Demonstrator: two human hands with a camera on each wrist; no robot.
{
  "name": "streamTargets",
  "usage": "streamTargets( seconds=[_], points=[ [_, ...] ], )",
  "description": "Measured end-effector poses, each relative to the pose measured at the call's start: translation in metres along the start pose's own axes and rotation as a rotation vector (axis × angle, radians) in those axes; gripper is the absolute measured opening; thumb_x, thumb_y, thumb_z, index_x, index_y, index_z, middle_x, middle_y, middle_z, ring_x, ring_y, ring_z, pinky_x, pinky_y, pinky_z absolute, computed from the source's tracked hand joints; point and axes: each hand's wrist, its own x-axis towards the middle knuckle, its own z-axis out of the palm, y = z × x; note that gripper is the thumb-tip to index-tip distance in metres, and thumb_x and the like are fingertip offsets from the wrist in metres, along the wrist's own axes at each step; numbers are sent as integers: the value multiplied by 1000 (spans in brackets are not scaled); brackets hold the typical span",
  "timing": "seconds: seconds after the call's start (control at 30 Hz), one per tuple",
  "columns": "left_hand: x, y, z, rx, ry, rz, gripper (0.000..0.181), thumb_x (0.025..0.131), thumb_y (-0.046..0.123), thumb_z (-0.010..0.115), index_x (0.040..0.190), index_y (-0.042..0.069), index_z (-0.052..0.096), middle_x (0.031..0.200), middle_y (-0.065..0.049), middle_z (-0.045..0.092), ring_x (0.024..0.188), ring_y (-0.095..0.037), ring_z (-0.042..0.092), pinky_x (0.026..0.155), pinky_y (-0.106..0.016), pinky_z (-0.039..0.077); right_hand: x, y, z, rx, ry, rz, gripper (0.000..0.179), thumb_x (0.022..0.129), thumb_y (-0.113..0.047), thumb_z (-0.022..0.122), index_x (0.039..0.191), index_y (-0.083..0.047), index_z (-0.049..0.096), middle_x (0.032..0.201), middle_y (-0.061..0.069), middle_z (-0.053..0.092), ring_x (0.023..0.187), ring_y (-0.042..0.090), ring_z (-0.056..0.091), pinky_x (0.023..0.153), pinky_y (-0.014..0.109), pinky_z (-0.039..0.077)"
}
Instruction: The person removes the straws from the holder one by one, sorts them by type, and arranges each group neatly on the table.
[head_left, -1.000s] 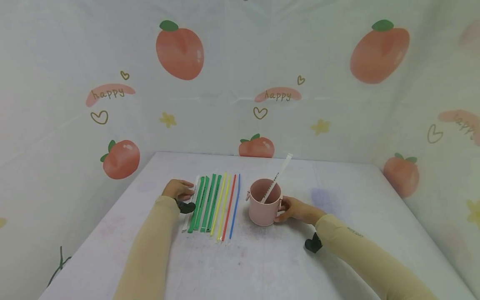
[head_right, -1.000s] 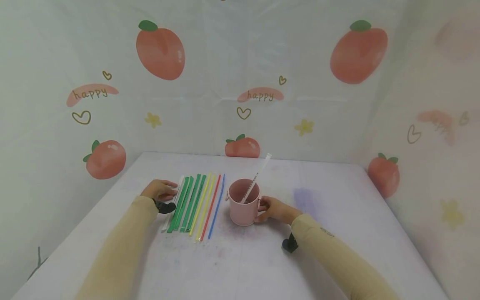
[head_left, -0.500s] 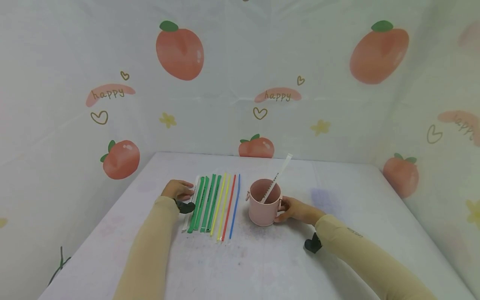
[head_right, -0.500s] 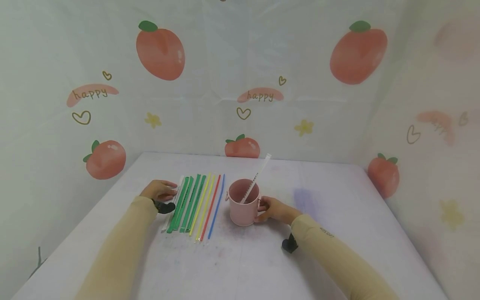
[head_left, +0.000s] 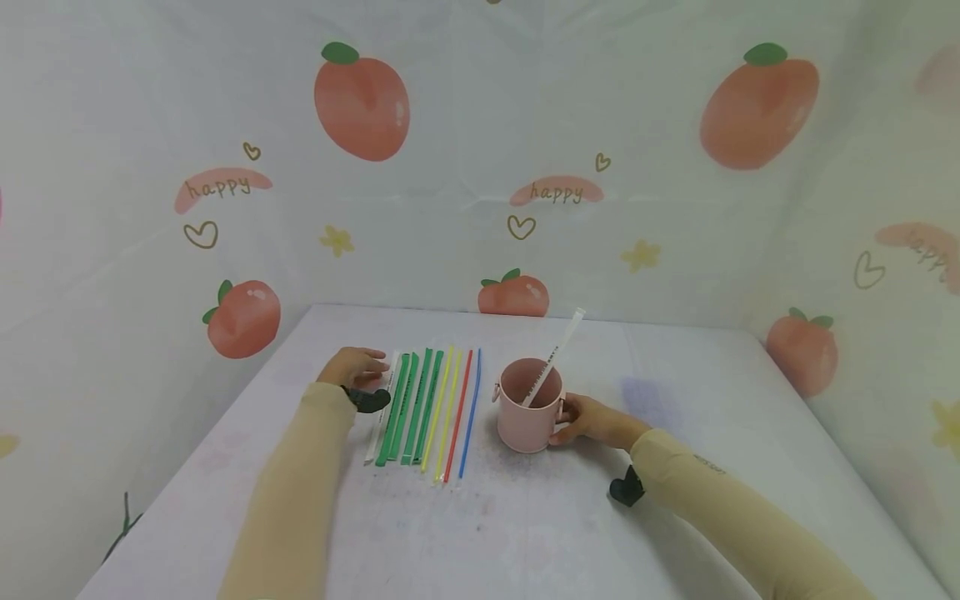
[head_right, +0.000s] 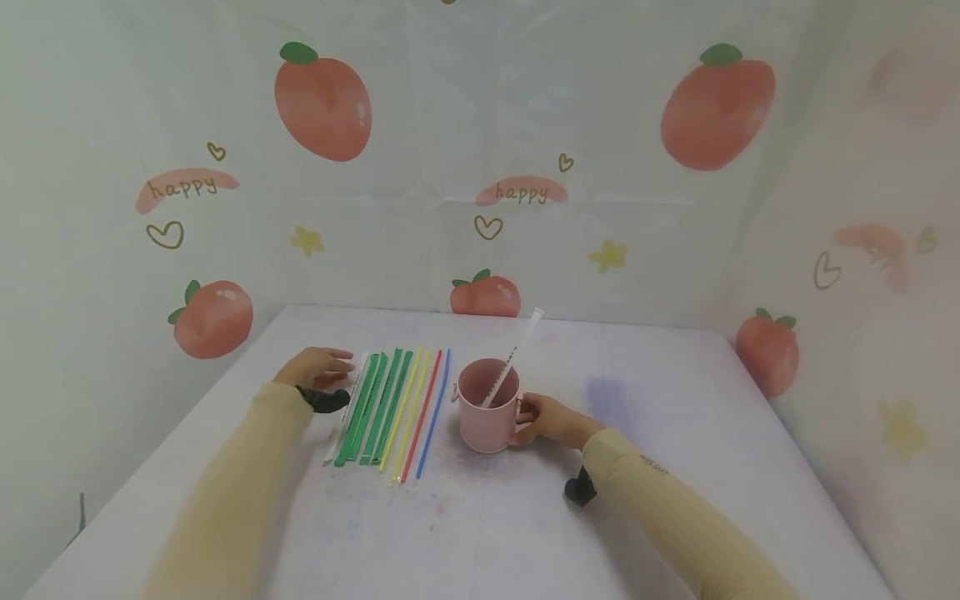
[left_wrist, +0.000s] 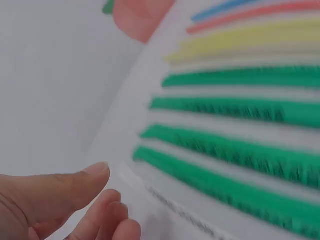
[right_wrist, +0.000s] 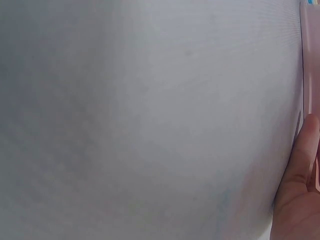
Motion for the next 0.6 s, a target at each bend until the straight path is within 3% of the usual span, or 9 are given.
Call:
streamTargets(
  seconds=[0.13,0.33,0.6],
  points=[
    [-6,16,5,31,-51,83,51,95,7,60,143,0,44,127,-16,55,93,-17,59,81,-23,55,0,1,0,-11,-1,-3,72,80,-9,78,141,0,41,127,13,58,117,24,52,109,45,36],
    [-17,41,23,-10,-137,201,52,96,8,60,144,3,43,138,-18,48,116,-30,54,102,-37,48,1,1,1,-1,-12,-14,70,80,-8,78,139,2,42,125,13,59,114,22,53,107,41,37],
    [-40,79,52,-31,-220,410,48,96,12,61,141,8,47,137,-20,49,126,-36,50,105,-42,46,0,0,1,-20,8,2,69,81,-10,78,139,0,43,126,13,57,118,25,50,110,47,35]
  ],
)
